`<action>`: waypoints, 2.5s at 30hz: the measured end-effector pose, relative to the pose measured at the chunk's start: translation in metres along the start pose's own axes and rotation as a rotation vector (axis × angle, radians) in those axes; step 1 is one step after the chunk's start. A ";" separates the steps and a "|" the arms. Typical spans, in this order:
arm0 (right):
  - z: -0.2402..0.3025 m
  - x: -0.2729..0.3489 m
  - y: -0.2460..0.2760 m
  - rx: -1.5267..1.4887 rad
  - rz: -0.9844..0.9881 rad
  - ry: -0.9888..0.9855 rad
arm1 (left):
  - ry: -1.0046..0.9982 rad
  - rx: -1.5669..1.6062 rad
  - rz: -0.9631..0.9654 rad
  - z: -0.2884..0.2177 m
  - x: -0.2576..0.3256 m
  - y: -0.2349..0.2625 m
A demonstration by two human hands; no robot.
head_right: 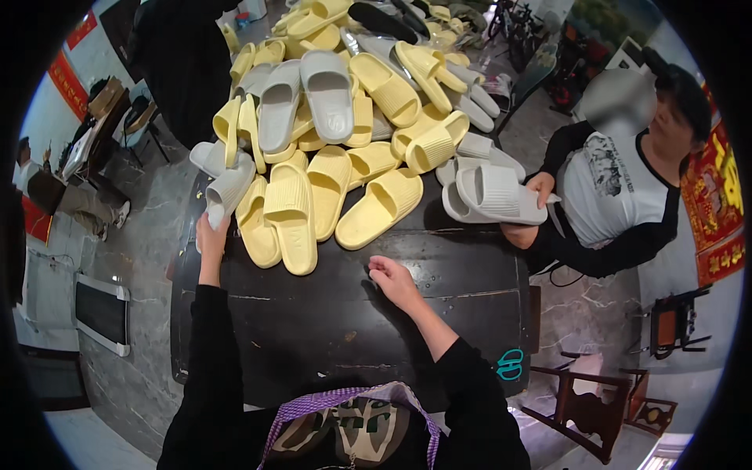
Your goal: The person sorts and pairs slippers on a table, then connects the pairs together using plastic loop fasteners by hand.
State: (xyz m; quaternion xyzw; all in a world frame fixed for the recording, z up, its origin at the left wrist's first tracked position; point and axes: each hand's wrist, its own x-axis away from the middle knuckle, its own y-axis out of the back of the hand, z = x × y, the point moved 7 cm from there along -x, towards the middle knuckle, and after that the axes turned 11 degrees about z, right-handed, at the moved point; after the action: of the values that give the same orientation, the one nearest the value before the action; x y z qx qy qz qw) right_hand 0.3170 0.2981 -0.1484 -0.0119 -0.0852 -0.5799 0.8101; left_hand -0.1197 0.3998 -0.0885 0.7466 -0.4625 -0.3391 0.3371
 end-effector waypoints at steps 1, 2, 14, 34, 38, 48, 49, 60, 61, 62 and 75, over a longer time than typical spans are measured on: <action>0.004 0.004 0.001 -0.014 0.007 -0.007 | 0.019 -0.052 0.088 0.005 0.004 -0.009; 0.010 0.007 -0.005 0.086 0.046 -0.016 | -0.013 -0.040 0.104 0.010 0.010 -0.009; 0.008 0.116 -0.106 0.192 0.310 0.081 | -0.191 -0.145 0.152 -0.028 0.053 -0.025; -0.023 0.324 -0.048 0.663 -0.381 0.193 | -0.624 0.332 0.401 -0.207 0.261 -0.017; -0.019 0.329 -0.041 0.577 -0.368 0.211 | -0.597 0.292 0.450 -0.191 0.305 -0.010; -0.033 0.347 -0.020 -0.001 -0.058 0.114 | -0.441 0.208 0.529 -0.191 0.461 -0.012; -0.035 0.353 -0.013 0.016 -0.024 0.105 | -0.386 0.184 0.497 -0.194 0.474 -0.011; -0.071 0.397 -0.008 0.066 0.399 -0.123 | 0.271 0.463 0.635 -0.066 0.641 0.009; -0.065 0.393 -0.019 0.080 0.446 -0.143 | 0.376 0.492 0.635 -0.037 0.668 0.002; -0.063 0.389 -0.028 0.092 0.498 -0.166 | 0.487 0.521 0.633 -0.018 0.693 -0.002; 0.012 0.291 -0.138 0.344 0.713 0.097 | 1.196 1.085 0.365 0.057 0.766 0.001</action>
State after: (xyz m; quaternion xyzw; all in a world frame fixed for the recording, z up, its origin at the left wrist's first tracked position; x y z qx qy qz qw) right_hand 0.2762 -0.0184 -0.1031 0.1224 -0.1331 -0.2396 0.9539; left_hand 0.0950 -0.3153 -0.2672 0.7732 -0.4183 0.4457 0.1688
